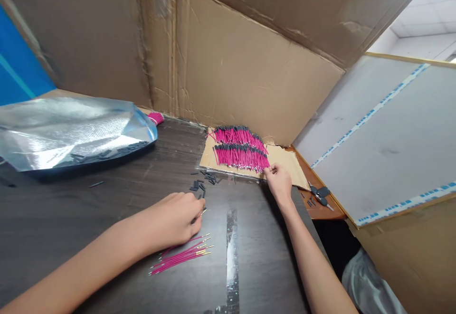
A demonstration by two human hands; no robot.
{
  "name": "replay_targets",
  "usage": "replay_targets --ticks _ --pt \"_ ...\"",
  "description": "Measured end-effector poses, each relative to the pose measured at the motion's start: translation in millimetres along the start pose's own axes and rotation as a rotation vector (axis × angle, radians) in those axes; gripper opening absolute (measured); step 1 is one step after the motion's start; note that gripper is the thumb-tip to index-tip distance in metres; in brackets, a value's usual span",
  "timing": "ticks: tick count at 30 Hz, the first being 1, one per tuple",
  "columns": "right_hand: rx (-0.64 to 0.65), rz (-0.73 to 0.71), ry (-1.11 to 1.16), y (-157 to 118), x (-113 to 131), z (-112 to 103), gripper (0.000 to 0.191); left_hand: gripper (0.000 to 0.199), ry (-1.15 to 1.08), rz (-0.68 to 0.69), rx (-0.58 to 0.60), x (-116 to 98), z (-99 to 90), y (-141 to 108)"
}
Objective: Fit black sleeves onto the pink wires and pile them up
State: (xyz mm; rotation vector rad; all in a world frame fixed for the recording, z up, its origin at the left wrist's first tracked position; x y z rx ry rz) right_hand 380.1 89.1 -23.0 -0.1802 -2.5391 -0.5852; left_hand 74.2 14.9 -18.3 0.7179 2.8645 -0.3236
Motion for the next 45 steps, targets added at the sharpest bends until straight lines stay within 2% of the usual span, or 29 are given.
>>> replay_targets --ticks 6,11,14,17,18,21,24,26,29,32,35,37,39,42,45 --pt "0.028 -0.025 -0.042 -3 3 3 0.018 0.023 0.215 0.019 -0.09 -24 6.7 -9" --pt "0.027 -0.028 -0.098 -7 9 -3 0.024 0.025 0.189 0.018 -0.049 -17 3.5 -11" --pt "-0.031 -0.088 -0.057 -13 24 -10 0.029 0.018 -0.027 -0.024 -0.023 -6 -10.2 -11" --pt "-0.019 -0.278 0.224 -29 62 -8 0.038 0.013 -0.409 -0.083 0.051 2 -20.9 -8" --pt "0.04 -0.366 0.345 -39 80 -3 0.041 0.011 -0.54 -0.095 0.067 3 -23.7 -6" --pt "0.333 -0.571 0.57 -79 136 18 0.039 0.013 -0.888 -0.086 0.021 4 -33.1 0" --pt "0.571 -0.617 0.707 -117 170 39 0.031 0.022 -1.171 -0.101 -0.017 8 -31.7 5" --pt "0.621 -0.591 0.754 -129 179 47 0.029 0.029 -1.286 -0.119 -0.01 10 -25.9 7" --pt "0.608 -0.538 0.796 -133 179 52 0.029 0.036 -1.355 -0.13 -0.041 12 -21.9 10" --pt "0.551 -0.467 0.816 -125 171 49 0.029 0.037 -1.354 -0.144 -0.109 17 -26.1 11" --pt "0.434 -0.416 0.79 -108 157 42 0.031 0.033 -1.273 -0.163 -0.14 24 -35.5 12" --pt "0.326 -0.398 0.744 -93 144 35 0.031 0.029 -1.057 -0.148 -0.225 30 -48.2 11" --pt "0.225 -0.384 0.702 -80 131 29 0.029 0.023 -0.724 -0.127 -0.266 31 -55.2 11" --pt "0.131 -0.356 0.679 -65 113 24 0.027 0.017 -0.417 -0.012 -0.128 23 -42.9 14" --pt "0.108 -0.327 0.671 -59 104 26 0.026 0.018 -0.296 0.034 -0.002 18 -23.9 15"
Point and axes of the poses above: each hand's wrist, its own y-axis towards the middle knuckle, its own z-axis out of the palm, x = y × z, the point moved 8 cm from there along y, towards the middle knuckle, and after that the axes turned 13 degrees about -z, right-handed, at the moved point
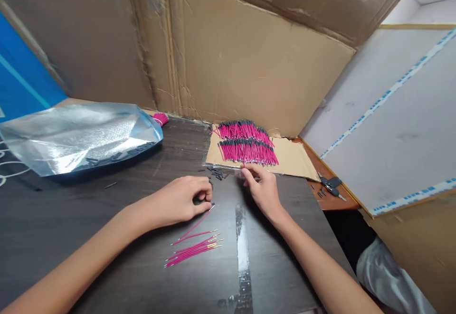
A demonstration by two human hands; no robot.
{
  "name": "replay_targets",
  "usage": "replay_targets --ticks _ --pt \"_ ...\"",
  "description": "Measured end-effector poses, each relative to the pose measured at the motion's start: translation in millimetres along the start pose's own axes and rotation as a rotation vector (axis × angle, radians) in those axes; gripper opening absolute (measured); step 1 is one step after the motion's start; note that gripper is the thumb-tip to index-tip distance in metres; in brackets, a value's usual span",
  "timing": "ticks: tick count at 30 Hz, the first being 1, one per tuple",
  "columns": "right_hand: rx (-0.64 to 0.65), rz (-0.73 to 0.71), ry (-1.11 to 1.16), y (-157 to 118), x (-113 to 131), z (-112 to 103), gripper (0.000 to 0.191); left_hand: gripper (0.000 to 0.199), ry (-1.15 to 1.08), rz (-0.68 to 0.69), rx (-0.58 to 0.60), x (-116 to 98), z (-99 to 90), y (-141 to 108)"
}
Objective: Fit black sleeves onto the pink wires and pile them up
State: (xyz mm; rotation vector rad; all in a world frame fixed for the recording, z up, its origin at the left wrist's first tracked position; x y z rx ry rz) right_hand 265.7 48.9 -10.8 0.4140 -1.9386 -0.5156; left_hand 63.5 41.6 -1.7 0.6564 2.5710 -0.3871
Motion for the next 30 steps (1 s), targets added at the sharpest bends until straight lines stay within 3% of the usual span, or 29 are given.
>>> replay_targets --ticks 4,10,17,22,30 --pt "0.059 -0.053 -0.01 0 3 7 0.022 0.025 0.048 -0.027 0.045 -2 13.0 2" --pt "0.17 -0.117 -0.058 -2 16 16 0.013 0.032 0.092 -0.009 0.068 -2 14.6 2" --pt "0.143 -0.073 -0.016 0 11 14 0.012 0.02 0.073 0.015 0.044 1 12.5 1" --pt "0.178 -0.071 -0.007 -2 9 16 0.013 0.029 0.136 0.059 0.034 -3 17.1 3" --pt "0.211 -0.082 0.036 -4 12 21 0.009 0.027 -0.153 -0.003 -0.135 19 -10.0 12"
Point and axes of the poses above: each hand's wrist, its own y-axis towards the middle knuckle, its own z-axis out of the palm, x = y × z, the point moved 8 cm from there along y, towards the middle knuckle, and after that the axes turned 13 degrees about -z, right-handed, at the moved point
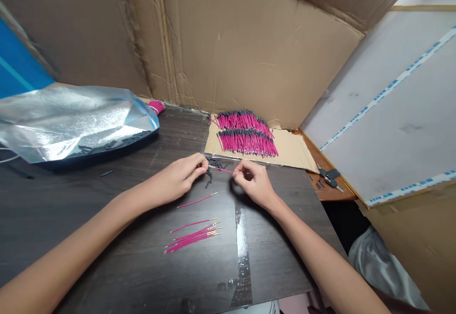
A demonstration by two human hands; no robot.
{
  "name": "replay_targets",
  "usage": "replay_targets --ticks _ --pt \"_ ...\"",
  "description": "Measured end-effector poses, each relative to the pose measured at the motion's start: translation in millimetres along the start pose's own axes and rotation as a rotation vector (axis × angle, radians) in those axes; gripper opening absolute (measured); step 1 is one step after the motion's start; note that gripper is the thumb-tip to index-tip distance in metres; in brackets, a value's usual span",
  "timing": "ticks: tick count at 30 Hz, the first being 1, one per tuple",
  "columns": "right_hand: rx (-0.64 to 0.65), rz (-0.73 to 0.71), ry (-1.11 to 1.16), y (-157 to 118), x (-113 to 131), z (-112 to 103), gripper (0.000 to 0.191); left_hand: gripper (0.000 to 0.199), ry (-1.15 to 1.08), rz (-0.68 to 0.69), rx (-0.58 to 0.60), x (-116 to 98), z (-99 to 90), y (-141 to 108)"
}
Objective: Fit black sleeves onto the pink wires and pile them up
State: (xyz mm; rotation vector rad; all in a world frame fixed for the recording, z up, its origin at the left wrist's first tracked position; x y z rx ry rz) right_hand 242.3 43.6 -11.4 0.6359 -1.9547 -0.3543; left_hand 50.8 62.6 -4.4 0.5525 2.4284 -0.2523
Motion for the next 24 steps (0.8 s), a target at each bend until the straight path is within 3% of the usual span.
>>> replay_targets --ticks 15,24 --pt "0.002 -0.093 -0.031 0 8 -1 0.008 0.028 -0.104 -0.089 -0.005 11 2.4 9" --pt "0.015 -0.099 -0.084 1 5 -1 0.009 0.028 -0.071 -0.066 -0.03 7 0.7 9"
Point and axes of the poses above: each hand's wrist, its own y-axis towards the middle knuckle, its own z-axis out of the palm, x = y × z, the point moved 8 cm from there along y, towards the middle knuckle, and after that the axes turned 13 degrees about -z, right-handed, at the moved point
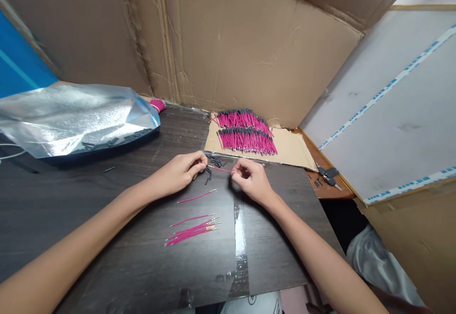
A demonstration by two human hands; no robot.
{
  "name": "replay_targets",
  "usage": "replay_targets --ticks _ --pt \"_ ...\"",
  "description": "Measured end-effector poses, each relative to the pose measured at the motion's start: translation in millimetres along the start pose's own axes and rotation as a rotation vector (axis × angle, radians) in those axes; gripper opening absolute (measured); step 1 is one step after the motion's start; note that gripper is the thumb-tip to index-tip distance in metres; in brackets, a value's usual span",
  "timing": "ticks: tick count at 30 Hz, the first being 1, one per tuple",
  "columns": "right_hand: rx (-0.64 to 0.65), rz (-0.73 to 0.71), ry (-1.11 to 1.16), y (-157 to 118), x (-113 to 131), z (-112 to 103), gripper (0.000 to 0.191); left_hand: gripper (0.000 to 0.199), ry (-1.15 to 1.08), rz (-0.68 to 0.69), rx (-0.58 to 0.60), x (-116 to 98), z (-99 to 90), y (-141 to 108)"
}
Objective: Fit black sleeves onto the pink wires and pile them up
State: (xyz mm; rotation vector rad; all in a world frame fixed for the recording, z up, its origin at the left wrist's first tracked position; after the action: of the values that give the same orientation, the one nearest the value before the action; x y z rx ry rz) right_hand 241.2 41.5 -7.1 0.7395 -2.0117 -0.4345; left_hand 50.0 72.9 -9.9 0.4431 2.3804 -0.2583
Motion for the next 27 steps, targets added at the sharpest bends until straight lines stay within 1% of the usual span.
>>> replay_targets --ticks 4,7,11,19,23,27 --pt "-0.031 -0.018 -0.053 1 2 -6 0.006 0.029 0.015 0.005 -0.019 -2 0.4 0" --pt "-0.013 -0.025 -0.073 2 4 -5 0.006 0.03 0.003 -0.006 -0.033 -1 0.3 0" --pt "0.024 0.007 -0.078 2 2 -1 0.009 0.032 -0.046 -0.043 -0.044 3 -1.3 0" --pt "0.021 0.013 -0.067 1 -1 -2 0.011 0.032 -0.159 -0.132 -0.032 12 -0.4 2" --pt "0.031 0.014 -0.074 2 -1 0 0.012 0.034 -0.194 -0.162 -0.025 13 -0.1 3" --pt "0.04 0.014 -0.091 2 -2 1 0.01 0.034 -0.228 -0.19 -0.039 13 -2.7 2"
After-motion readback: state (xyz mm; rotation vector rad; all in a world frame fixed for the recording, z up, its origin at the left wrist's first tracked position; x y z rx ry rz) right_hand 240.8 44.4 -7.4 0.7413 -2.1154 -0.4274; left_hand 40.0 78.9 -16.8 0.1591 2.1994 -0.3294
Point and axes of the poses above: each hand's wrist, its own y-axis towards the middle knuckle, its own z-axis out of the palm, x = y × z, the point moved 8 cm from there along y, towards the middle knuckle, and after that the axes turned 13 degrees about -z, right-handed, at the moved point
